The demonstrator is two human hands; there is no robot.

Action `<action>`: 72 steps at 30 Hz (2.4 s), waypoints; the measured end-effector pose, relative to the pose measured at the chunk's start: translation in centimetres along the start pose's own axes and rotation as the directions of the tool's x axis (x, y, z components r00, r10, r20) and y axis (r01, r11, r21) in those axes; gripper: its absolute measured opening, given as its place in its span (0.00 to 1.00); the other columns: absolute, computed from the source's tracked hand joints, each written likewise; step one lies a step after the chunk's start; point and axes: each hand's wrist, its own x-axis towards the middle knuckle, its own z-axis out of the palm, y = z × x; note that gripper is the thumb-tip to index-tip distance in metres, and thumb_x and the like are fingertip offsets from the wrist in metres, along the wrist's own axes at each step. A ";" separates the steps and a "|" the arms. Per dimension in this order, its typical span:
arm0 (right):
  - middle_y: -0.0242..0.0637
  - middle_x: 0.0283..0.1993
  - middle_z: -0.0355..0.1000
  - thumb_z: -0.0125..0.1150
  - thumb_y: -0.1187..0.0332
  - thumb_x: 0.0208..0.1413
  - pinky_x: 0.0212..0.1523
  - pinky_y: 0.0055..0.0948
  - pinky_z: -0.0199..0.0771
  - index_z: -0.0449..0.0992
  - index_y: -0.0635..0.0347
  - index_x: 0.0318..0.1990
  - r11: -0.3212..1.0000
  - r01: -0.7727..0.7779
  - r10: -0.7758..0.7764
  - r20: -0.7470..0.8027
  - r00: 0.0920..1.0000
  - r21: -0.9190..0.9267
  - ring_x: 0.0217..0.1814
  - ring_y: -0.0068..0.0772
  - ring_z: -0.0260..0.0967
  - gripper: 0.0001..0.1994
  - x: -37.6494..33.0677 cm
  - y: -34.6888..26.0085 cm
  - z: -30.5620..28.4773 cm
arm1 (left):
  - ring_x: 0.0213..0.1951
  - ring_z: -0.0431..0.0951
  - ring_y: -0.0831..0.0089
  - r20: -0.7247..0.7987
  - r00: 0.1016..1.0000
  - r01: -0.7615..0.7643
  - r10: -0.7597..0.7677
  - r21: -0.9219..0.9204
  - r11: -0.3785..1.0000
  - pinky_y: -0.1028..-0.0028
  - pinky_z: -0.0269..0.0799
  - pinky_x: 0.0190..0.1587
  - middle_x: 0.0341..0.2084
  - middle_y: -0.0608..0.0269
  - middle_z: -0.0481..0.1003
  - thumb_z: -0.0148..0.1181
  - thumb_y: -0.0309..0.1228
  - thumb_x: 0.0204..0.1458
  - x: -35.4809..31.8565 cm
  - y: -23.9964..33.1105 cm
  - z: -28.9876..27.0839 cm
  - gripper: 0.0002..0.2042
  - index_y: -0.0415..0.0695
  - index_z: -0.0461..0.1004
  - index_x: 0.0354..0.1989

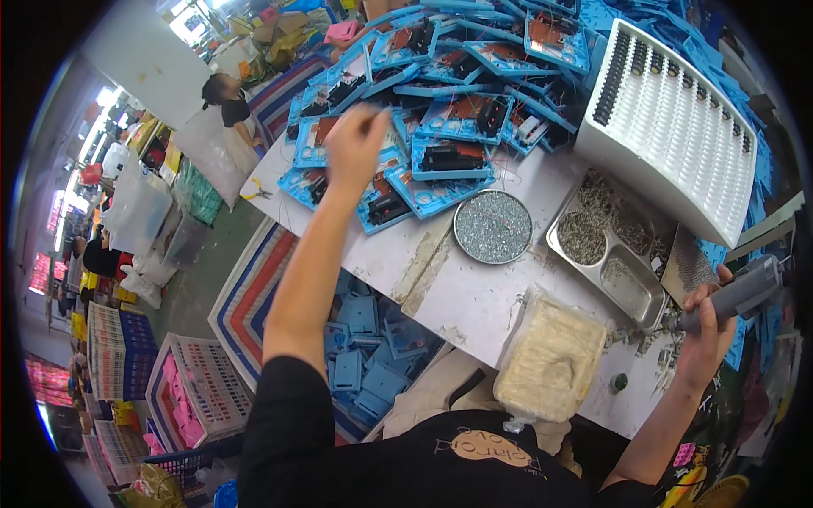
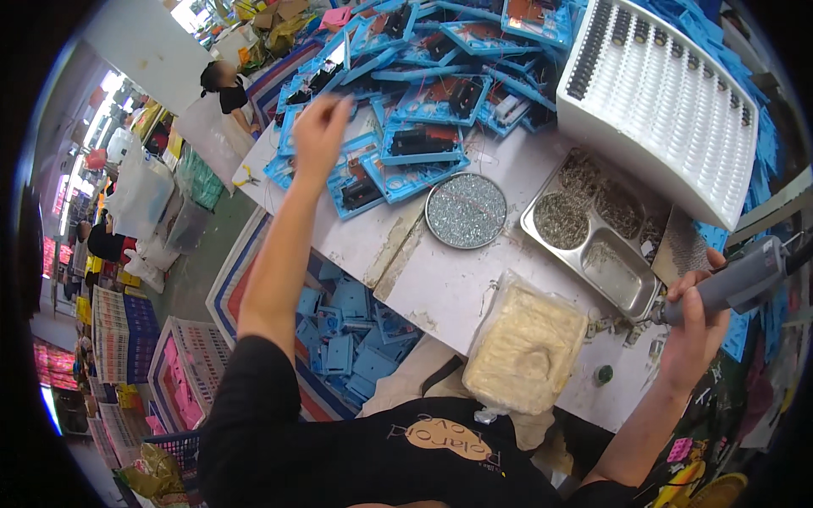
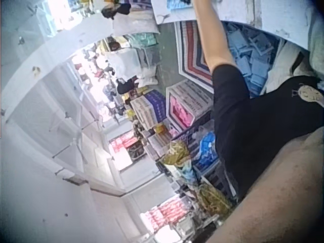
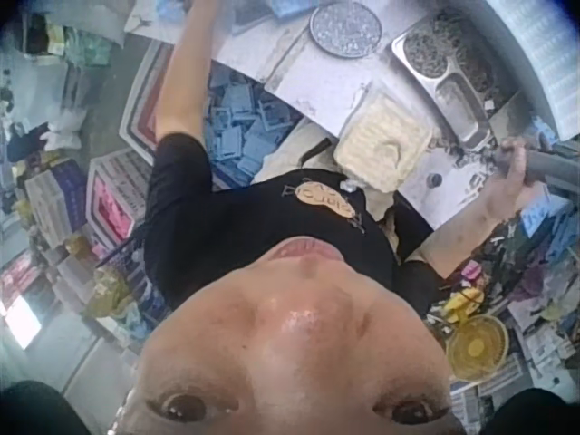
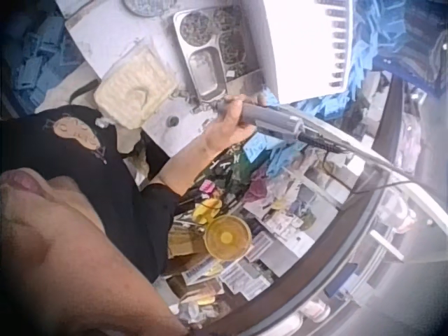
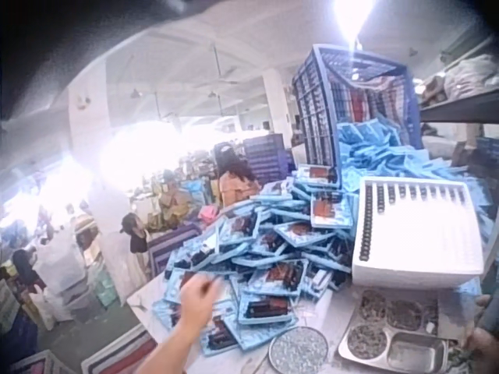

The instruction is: The recorder assembles and solders components into a blue electronic device casing.

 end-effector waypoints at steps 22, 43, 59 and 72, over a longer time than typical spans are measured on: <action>0.49 0.52 0.72 0.55 0.77 0.60 0.58 0.36 0.71 0.68 0.71 0.58 0.766 0.530 -0.586 -0.057 0.808 -0.364 0.52 0.35 0.71 0.19 -6.5 -1.0 -0.8 | 0.40 0.83 0.57 0.029 0.853 -0.413 0.522 0.649 0.639 0.65 0.77 0.43 0.36 0.47 0.80 0.61 0.33 0.57 17.5 7.3 -2.5 0.12 0.43 0.81 0.46; 0.51 0.66 0.66 0.72 0.60 0.47 0.65 0.37 0.69 0.51 0.70 0.75 0.737 -0.620 0.451 0.487 0.748 0.271 0.64 0.42 0.71 0.50 -12.2 0.5 3.4 | 0.52 0.76 0.55 0.407 0.789 -0.236 0.460 -0.491 0.839 0.60 0.73 0.57 0.55 0.52 0.72 0.61 0.21 0.54 -15.0 16.9 4.1 0.19 0.43 0.72 0.56; 0.47 0.48 0.70 0.69 0.59 0.52 0.49 0.40 0.66 0.75 0.60 0.56 0.560 0.185 0.096 0.284 0.954 -0.808 0.47 0.48 0.63 0.25 -16.9 4.2 3.0 | 0.41 0.77 0.62 0.593 0.431 -0.219 0.680 -0.663 0.716 0.62 0.71 0.49 0.40 0.62 0.75 0.73 0.33 0.43 -25.0 18.1 3.2 0.12 0.46 0.77 0.34; 0.37 0.36 0.70 0.74 0.65 0.48 0.37 0.35 0.66 0.82 0.58 0.42 0.695 0.314 -0.034 0.406 0.913 -0.647 0.40 0.41 0.65 0.14 -14.5 7.4 1.8 | 0.35 0.75 0.68 0.706 0.269 -0.220 0.656 -0.618 0.755 0.65 0.67 0.49 0.29 0.68 0.72 0.71 0.32 0.46 -23.7 18.7 2.7 0.09 0.49 0.75 0.31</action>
